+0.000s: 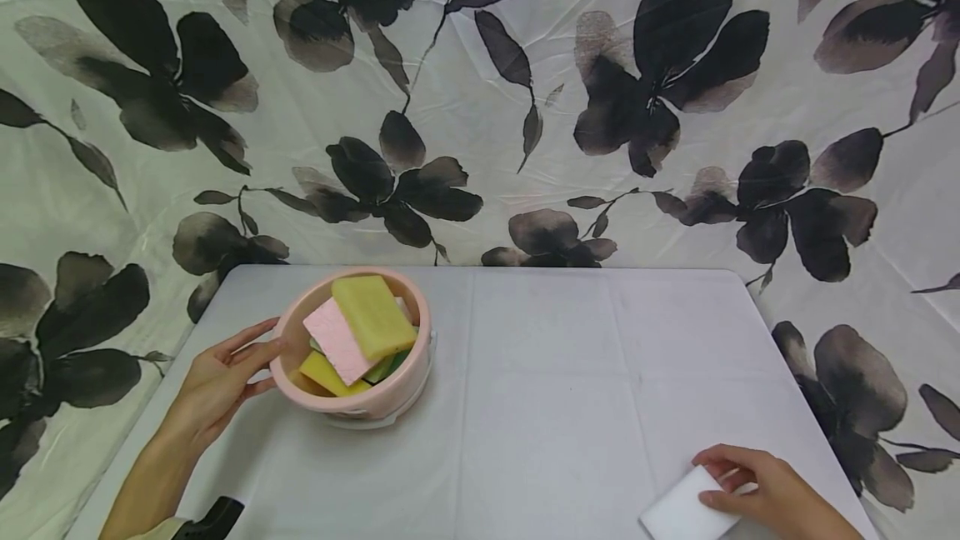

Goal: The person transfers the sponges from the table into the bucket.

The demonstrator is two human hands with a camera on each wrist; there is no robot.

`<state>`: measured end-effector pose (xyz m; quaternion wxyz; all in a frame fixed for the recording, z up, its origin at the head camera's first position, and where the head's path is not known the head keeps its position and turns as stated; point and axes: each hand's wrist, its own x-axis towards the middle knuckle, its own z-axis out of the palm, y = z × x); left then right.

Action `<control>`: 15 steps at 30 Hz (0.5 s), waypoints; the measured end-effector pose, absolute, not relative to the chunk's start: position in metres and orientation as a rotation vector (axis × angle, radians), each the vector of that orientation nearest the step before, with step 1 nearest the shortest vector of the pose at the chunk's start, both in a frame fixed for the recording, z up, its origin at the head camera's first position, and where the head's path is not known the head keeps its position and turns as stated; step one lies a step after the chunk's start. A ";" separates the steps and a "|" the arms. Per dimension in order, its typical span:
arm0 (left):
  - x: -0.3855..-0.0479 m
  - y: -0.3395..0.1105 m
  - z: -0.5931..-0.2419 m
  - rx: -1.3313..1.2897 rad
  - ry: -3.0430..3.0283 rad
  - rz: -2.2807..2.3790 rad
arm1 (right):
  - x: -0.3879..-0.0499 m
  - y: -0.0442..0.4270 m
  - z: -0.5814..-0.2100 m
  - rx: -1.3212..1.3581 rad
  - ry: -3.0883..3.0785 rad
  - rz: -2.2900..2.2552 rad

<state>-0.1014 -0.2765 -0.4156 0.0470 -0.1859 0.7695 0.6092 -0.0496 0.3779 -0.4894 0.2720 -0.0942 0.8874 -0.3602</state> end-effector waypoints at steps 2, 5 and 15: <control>-0.101 -0.277 -0.415 -0.564 2.344 1.864 | -0.053 0.378 -0.484 -0.254 2.359 -0.993; -0.102 -0.277 -0.414 -0.568 2.346 1.861 | -0.057 0.376 -0.476 -0.254 2.354 -1.008; -0.101 -0.277 -0.415 -0.585 2.354 1.842 | -0.067 0.368 -0.452 -0.440 2.512 -1.059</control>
